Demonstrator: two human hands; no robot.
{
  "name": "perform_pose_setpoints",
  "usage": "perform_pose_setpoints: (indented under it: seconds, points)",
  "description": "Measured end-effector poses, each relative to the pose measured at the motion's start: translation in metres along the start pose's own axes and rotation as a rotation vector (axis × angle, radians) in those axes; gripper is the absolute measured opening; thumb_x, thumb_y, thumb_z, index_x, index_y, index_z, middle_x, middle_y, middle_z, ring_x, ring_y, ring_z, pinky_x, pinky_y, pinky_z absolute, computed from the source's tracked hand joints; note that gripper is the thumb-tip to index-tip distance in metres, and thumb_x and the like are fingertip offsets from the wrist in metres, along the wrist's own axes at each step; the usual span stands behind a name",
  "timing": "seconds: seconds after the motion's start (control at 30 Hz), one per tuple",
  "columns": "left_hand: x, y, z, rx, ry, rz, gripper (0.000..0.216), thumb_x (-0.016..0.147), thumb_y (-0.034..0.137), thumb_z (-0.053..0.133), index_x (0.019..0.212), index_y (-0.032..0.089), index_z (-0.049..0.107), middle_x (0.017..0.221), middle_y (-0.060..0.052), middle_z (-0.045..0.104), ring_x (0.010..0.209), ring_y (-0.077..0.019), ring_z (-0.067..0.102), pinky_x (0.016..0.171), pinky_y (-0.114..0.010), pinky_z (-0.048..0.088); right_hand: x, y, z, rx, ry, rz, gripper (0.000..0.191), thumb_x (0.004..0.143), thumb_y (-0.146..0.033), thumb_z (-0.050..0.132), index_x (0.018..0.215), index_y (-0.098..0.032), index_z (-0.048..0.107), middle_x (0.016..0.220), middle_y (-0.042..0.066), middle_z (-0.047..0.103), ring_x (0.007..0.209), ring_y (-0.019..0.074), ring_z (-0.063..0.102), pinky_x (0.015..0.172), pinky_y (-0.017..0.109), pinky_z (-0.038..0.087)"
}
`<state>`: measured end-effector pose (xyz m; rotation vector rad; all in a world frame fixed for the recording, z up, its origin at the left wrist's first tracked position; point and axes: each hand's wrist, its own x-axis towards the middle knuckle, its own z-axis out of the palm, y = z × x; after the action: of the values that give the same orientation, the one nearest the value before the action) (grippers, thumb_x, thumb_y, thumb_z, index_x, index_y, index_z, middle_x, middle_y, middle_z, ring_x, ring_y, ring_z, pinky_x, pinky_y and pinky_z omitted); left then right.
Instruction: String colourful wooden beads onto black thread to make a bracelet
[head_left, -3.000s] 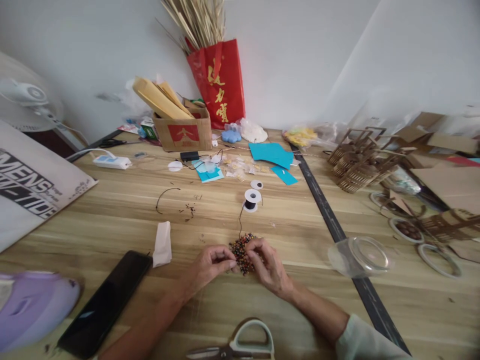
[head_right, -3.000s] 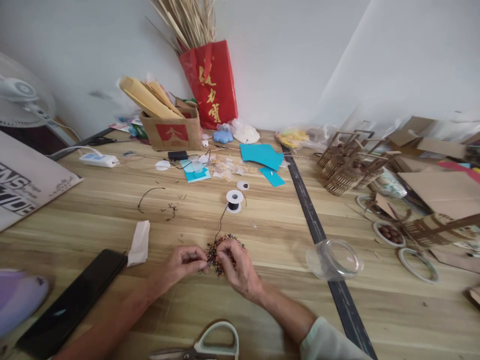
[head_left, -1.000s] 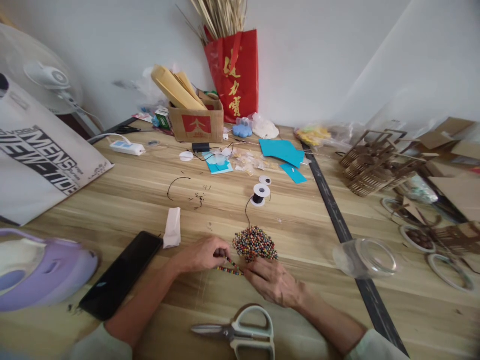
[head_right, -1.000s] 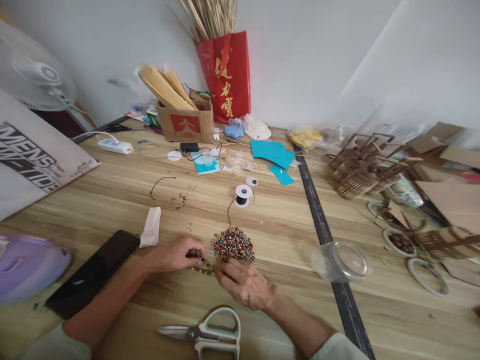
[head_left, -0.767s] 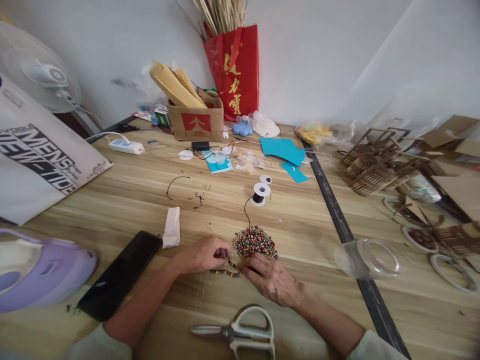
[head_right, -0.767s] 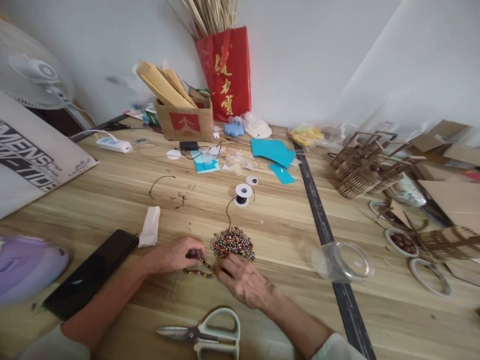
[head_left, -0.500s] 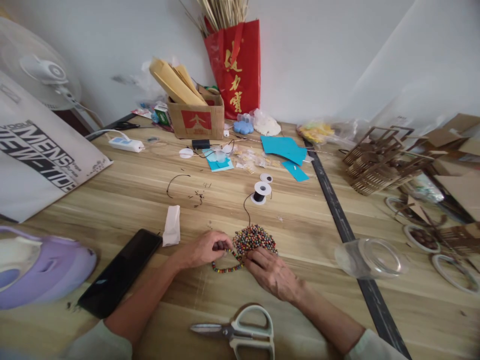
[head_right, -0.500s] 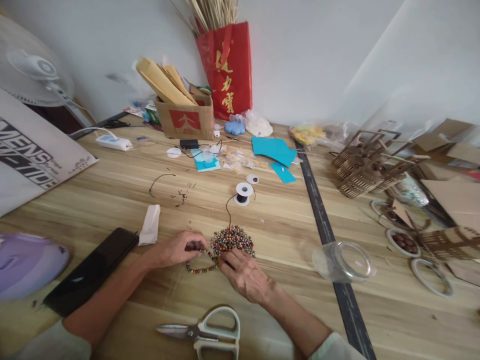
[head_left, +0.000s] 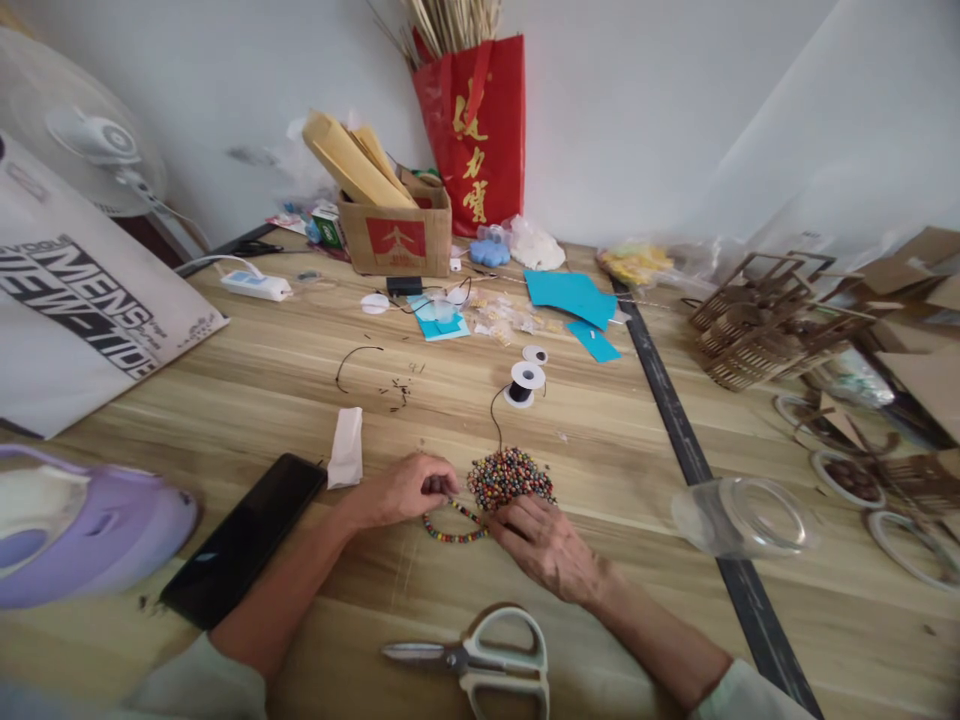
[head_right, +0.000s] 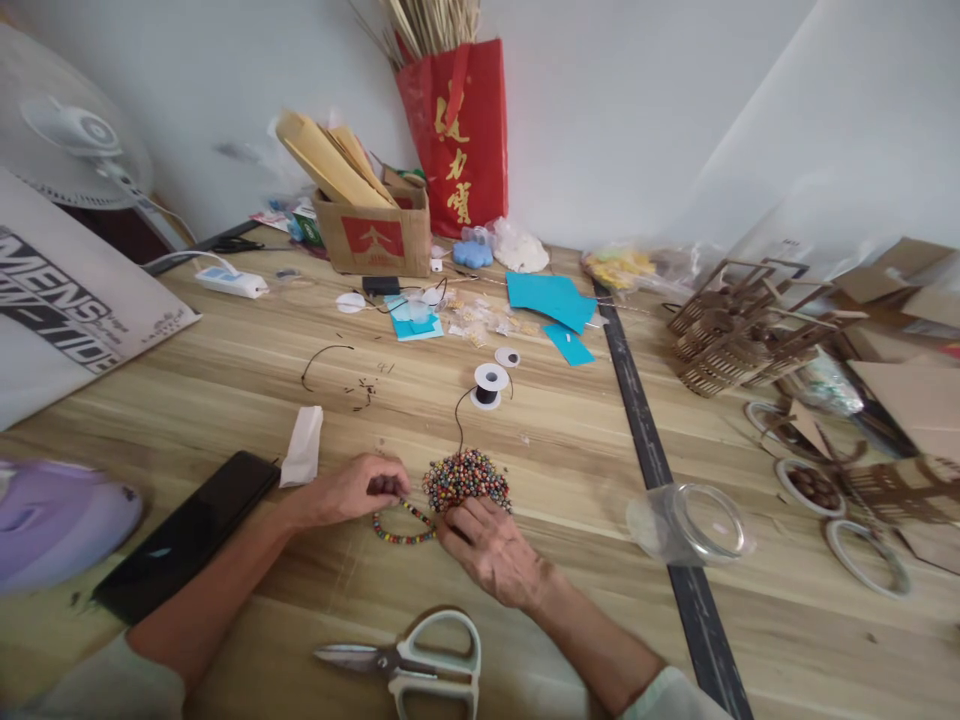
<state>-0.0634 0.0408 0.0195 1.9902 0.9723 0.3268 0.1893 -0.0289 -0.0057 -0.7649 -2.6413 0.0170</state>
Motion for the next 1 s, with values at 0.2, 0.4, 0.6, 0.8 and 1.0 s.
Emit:
perform_pose_setpoints:
  seconds: [0.2, 0.4, 0.6, 0.8, 1.0]
  points:
    - [-0.002, 0.003, -0.005, 0.083, -0.008, 0.003, 0.012, 0.072, 0.005, 0.060, 0.076, 0.014, 0.068, 0.070, 0.000, 0.066, 0.061, -0.0103, 0.055, 0.060, -0.019, 0.042, 0.003, -0.001, -0.003, 0.025, 0.001, -0.051, 0.025, 0.099, -0.011, 0.037, 0.110, -0.011, 0.060, 0.097, 0.011, 0.064, 0.084, 0.0192, 0.055, 0.075, 0.032, 0.047]
    - [-0.002, 0.004, -0.009, 0.077, 0.020, -0.007, 0.009, 0.074, 0.008, 0.062, 0.075, 0.014, 0.069, 0.069, 0.000, 0.066, 0.059, -0.0100, 0.053, 0.058, -0.019, 0.040, 0.002, 0.000, -0.003, 0.025, -0.011, -0.027, 0.027, 0.100, -0.011, 0.036, 0.114, -0.010, 0.059, 0.098, 0.011, 0.065, 0.086, 0.0194, 0.055, 0.076, 0.032, 0.048]
    - [0.000, 0.016, 0.000, 0.087, 0.061, 0.121, 0.007, 0.078, 0.011, 0.064, 0.076, 0.015, 0.070, 0.076, -0.002, 0.066, 0.075, -0.0144, 0.057, 0.072, -0.024, 0.042, 0.000, 0.002, -0.002, 0.071, 0.019, -0.005, 0.026, 0.100, -0.011, 0.037, 0.112, -0.011, 0.060, 0.094, 0.010, 0.065, 0.086, 0.0194, 0.057, 0.077, 0.032, 0.048]
    - [0.004, 0.032, 0.018, 0.119, 0.027, 0.231, 0.007, 0.074, 0.013, 0.074, 0.071, 0.015, 0.068, 0.075, -0.002, 0.065, 0.083, -0.0173, 0.056, 0.077, -0.027, 0.042, -0.001, 0.003, 0.000, 0.079, 0.047, 0.008, 0.024, 0.100, -0.013, 0.039, 0.108, -0.014, 0.061, 0.090, 0.009, 0.065, 0.084, 0.0185, 0.057, 0.076, 0.032, 0.046]
    - [0.006, 0.031, 0.039, 0.242, 0.032, 0.256, 0.009, 0.074, 0.013, 0.074, 0.071, 0.015, 0.066, 0.079, -0.003, 0.063, 0.087, -0.0194, 0.052, 0.076, -0.028, 0.040, 0.001, 0.002, -0.001, 0.135, 0.109, 0.003, 0.026, 0.100, -0.013, 0.037, 0.102, -0.014, 0.062, 0.088, 0.008, 0.065, 0.079, 0.0176, 0.056, 0.071, 0.031, 0.045]
